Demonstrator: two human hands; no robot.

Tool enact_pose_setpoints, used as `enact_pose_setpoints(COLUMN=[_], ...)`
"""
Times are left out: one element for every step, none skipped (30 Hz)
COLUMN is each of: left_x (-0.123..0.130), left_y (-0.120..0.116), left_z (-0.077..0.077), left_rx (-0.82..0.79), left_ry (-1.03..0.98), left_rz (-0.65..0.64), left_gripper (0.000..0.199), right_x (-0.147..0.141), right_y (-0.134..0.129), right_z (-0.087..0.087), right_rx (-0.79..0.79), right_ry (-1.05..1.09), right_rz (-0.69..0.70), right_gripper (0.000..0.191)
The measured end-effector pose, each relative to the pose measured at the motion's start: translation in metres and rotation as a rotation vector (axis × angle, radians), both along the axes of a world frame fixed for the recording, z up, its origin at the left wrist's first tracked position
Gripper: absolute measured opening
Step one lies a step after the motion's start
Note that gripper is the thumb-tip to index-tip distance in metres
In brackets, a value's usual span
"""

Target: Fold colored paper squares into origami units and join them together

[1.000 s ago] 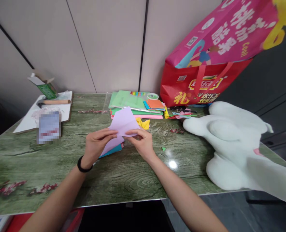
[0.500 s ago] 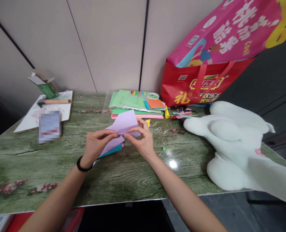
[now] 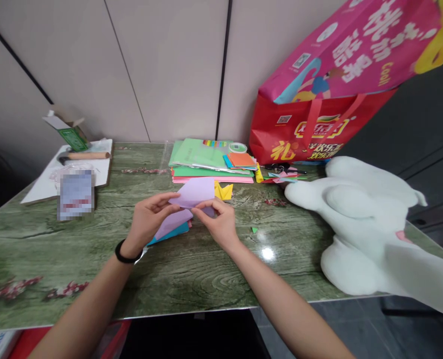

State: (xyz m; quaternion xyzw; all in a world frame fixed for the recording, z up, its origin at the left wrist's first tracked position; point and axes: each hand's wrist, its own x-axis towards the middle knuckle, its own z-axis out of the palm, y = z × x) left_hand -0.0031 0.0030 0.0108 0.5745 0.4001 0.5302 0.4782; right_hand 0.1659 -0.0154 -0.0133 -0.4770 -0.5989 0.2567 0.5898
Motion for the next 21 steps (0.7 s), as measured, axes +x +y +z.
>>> enact_pose_setpoints(left_x=[-0.0002,-0.0004,-0.0004,-0.0003,-0.0002,0.0,0.0002,0.0004,0.0006,0.0009,0.0011,0.0014,0.0016,0.0018,0.0019,0.0021,0.0021,0.0022,0.0022,0.0021,0.0021], left_y=[0.0001,0.0,-0.0002,-0.0006,-0.0009,-0.0012,-0.0015,-0.0017,-0.0018,-0.0018,-0.0018,-0.0017,-0.0016,-0.0015,-0.0013,-0.0011,-0.001,-0.0009,-0.0009,-0.0009,-0.0009], left_z=[0.0001,0.0002,0.0002,0.0001,0.0,-0.0001,-0.0002,-0.0004,-0.0006,-0.001,-0.0014,-0.0019,-0.0025,-0.0031,-0.0036,-0.004,-0.0041,-0.004,-0.0035,-0.0029,-0.0022], left_rx=[-0.014,-0.029,-0.044,-0.059,-0.072,-0.084,-0.096,-0.107,-0.119,-0.133,-0.146,-0.156,-0.161,-0.164,-0.165,-0.167,-0.171,-0.175,-0.179,-0.182,-0.186], left_ry=[-0.011,-0.025,-0.042,-0.062,-0.085,-0.11,-0.134,-0.158,-0.179,-0.195,-0.204,-0.208,-0.207,-0.206,-0.207,-0.211,-0.219,-0.228,-0.238,-0.249,-0.26], left_rz=[-0.003,-0.007,-0.014,-0.024,-0.035,-0.045,-0.057,-0.069,-0.081,-0.091,-0.097,-0.098,-0.094,-0.086,-0.08,-0.077,-0.081,-0.091,-0.103,-0.116,-0.129], left_gripper=[0.029,0.027,0.026,0.024,0.024,0.023,0.023,0.023,0.024,0.024,0.025,0.026,0.026,0.027,0.027,0.028,0.029,0.031,0.034,0.037,0.041], right_x=[-0.0002,-0.0005,-0.0007,-0.001,-0.0012,-0.0014,-0.0015,-0.0016,-0.0017,-0.0017,-0.0018,-0.0019,-0.002,-0.0021,-0.0023,-0.0025,-0.0027,-0.0028,-0.0029,-0.0029,-0.0028], right_y=[-0.0003,-0.0006,-0.0008,-0.001,-0.0012,-0.0014,-0.0016,-0.0017,-0.0017,-0.0017,-0.0017,-0.0017,-0.0016,-0.0016,-0.0017,-0.0018,-0.0019,-0.0021,-0.0023,-0.0024,-0.0024], right_z=[-0.0002,-0.0003,-0.0003,-0.0002,0.0001,0.0004,0.0008,0.0012,0.0015,0.0016,0.0016,0.0015,0.0013,0.0011,0.0009,0.0009,0.0009,0.001,0.0011,0.0011,0.0011], right_rx=[0.003,0.002,0.001,0.001,0.007,0.019,0.035,0.049,0.057,0.058,0.054,0.047,0.039,0.032,0.026,0.02,0.014,0.011,0.01,0.012,0.015], right_ry=[-0.009,-0.014,-0.016,-0.019,-0.024,-0.031,-0.038,-0.045,-0.05,-0.052,-0.048,-0.041,-0.03,-0.016,0.0,0.013,0.024,0.033,0.042,0.052,0.06], right_rz=[-0.003,-0.003,-0.005,-0.009,-0.018,-0.029,-0.039,-0.048,-0.052,-0.053,-0.054,-0.054,-0.052,-0.048,-0.042,-0.037,-0.034,-0.035,-0.039,-0.047,-0.055], right_gripper=[0.011,0.011,0.011,0.012,0.012,0.013,0.013,0.012,0.012,0.012,0.013,0.013,0.013,0.013,0.013,0.013,0.013,0.013,0.013,0.012,0.012])
